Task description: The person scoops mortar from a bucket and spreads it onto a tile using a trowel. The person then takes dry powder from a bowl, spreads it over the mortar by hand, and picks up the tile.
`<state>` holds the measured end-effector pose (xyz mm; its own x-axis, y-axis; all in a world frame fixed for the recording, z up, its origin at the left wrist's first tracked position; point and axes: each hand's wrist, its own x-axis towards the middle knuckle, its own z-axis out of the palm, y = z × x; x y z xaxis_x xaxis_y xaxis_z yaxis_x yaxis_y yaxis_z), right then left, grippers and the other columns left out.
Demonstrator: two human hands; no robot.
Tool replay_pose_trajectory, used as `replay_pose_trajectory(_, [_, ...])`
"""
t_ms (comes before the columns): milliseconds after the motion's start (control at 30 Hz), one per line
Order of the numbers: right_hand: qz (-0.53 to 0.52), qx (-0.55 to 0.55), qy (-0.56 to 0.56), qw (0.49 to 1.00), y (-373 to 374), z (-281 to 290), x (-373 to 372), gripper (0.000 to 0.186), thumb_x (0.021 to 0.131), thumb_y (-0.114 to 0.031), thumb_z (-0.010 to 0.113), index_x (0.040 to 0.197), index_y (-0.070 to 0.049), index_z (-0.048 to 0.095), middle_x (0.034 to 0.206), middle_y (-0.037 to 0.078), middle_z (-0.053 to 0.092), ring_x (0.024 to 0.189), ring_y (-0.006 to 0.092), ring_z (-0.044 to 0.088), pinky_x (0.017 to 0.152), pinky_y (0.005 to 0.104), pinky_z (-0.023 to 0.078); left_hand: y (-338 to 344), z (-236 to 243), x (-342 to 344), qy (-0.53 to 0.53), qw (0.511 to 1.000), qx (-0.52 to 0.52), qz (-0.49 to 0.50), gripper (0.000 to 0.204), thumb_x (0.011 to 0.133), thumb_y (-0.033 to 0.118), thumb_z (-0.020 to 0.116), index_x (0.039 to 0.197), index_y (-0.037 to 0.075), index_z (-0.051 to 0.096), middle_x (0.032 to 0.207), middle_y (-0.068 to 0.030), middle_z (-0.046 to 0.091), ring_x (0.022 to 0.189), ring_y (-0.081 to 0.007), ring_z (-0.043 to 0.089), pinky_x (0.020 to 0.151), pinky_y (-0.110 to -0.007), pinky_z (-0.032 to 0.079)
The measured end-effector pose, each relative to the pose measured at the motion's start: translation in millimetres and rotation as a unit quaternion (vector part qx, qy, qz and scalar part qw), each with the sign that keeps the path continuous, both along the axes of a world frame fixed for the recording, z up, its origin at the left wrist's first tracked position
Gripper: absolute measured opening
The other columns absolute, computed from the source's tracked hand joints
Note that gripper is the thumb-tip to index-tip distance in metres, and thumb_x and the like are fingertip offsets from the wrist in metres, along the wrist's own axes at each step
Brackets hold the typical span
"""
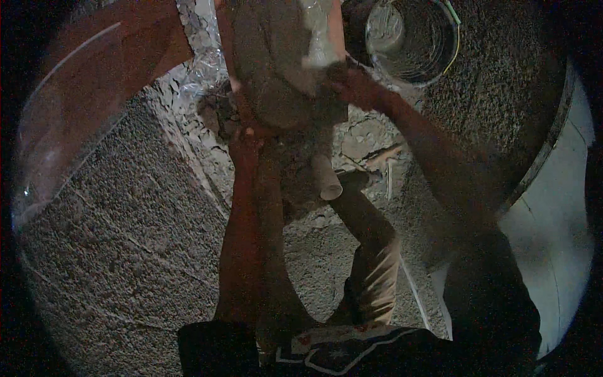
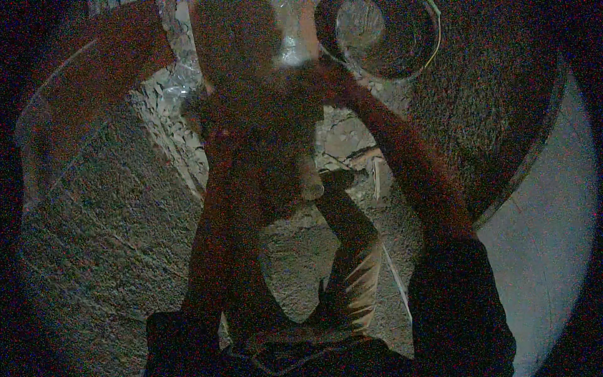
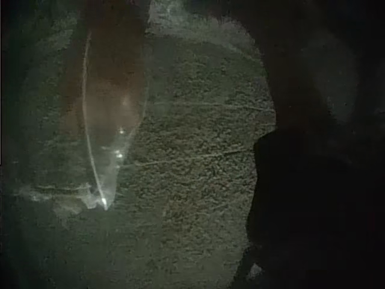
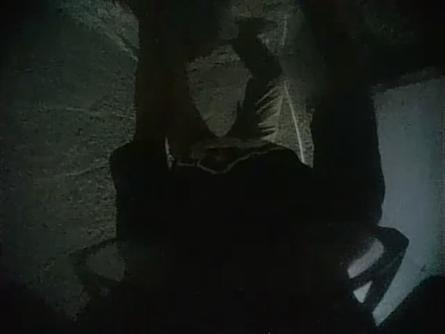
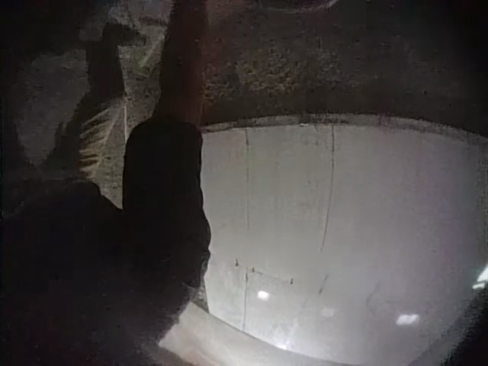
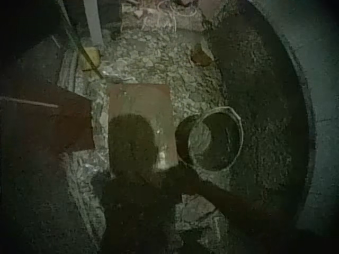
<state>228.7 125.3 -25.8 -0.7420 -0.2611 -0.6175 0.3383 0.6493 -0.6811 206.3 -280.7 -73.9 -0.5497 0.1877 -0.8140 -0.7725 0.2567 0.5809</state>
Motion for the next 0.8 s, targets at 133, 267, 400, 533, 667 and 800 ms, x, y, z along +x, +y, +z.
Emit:
replay_pose_trajectory(133, [0.035,0.066,0.05,0.996,-53,22,23,0.044,0.112,-0.031,0.045,0.147,-0.005,0.052,0.092,0.015,0.069,0.085,0.0264,0.068,0.079,0.0448,0.056,-76,-30,1,-0.028,0.997,0.002,0.067,0.066,0.09,0.051,0.08,0.133,0.004,0.061,0.111,-0.0092,0.066,0.097,-0.0238,0.067,0.083,-0.037,0.06])
replay_pose_trajectory(267, [-0.04,-0.058,0.039,0.997,-72,31,15,0.047,0.11,-0.031,0.048,0.15,-0.006,0.05,0.093,0.017,0.071,0.083,0.0296,0.07,0.081,0.0449,0.058,-83,-25,-10,0.162,0.919,-0.252,-0.255,0.066,0.089,0.048,0.082,0.131,0.002,0.06,0.119,-0.0101,0.065,0.1,-0.024,0.067,0.085,-0.04,0.061])
replay_pose_trajectory(400, [-0.034,-0.043,0.063,0.996,-53,-84,49,0.046,0.107,-0.034,0.054,0.146,-0.009,0.055,0.096,0.018,0.071,0.088,0.0293,0.071,0.085,0.0458,0.059,-13,-23,14,0.027,0.993,0.083,0.085,0.074,0.088,0.057,0.08,0.13,0.0,0.06,0.119,-0.0105,0.065,0.102,-0.0258,0.067,0.087,-0.04,0.06])
replay_pose_trajectory(533, [0.082,0.065,0.186,0.977,-38,-112,-8,0.045,0.107,-0.037,0.055,0.143,-0.011,0.058,0.099,0.018,0.072,0.09,0.0272,0.071,0.084,0.0456,0.058,-12,-6,4,0.014,0.997,0.03,0.067,0.073,0.09,0.06,0.076,0.129,0.001,0.06,0.118,-0.011,0.066,0.1,-0.0246,0.068,0.087,-0.037,0.059])
replay_pose_trajectory(667, [0.008,0.062,0.126,0.99,-46,-94,-72,0.043,0.107,-0.039,0.054,0.139,-0.011,0.061,0.098,0.017,0.073,0.084,0.0249,0.07,0.079,0.0438,0.058,-43,-6,-11,0.011,0.999,-0.038,-0.027,0.063,0.096,0.055,0.071,0.127,0.001,0.06,0.114,-0.0103,0.066,0.097,-0.0233,0.067,0.088,-0.036,0.058])
replay_pose_trajectory(800, [0.027,0.067,0.165,0.984,-38,-69,-35,0.042,0.107,-0.041,0.054,0.135,-0.011,0.064,0.097,0.016,0.074,0.079,0.0227,0.07,0.074,0.042,0.058,-3,7,4,-0.041,0.999,-0.015,0.031,0.057,0.1,0.053,0.066,0.126,0.002,0.061,0.114,-0.0112,0.064,0.1,-0.0241,0.066,0.089,-0.038,0.058])
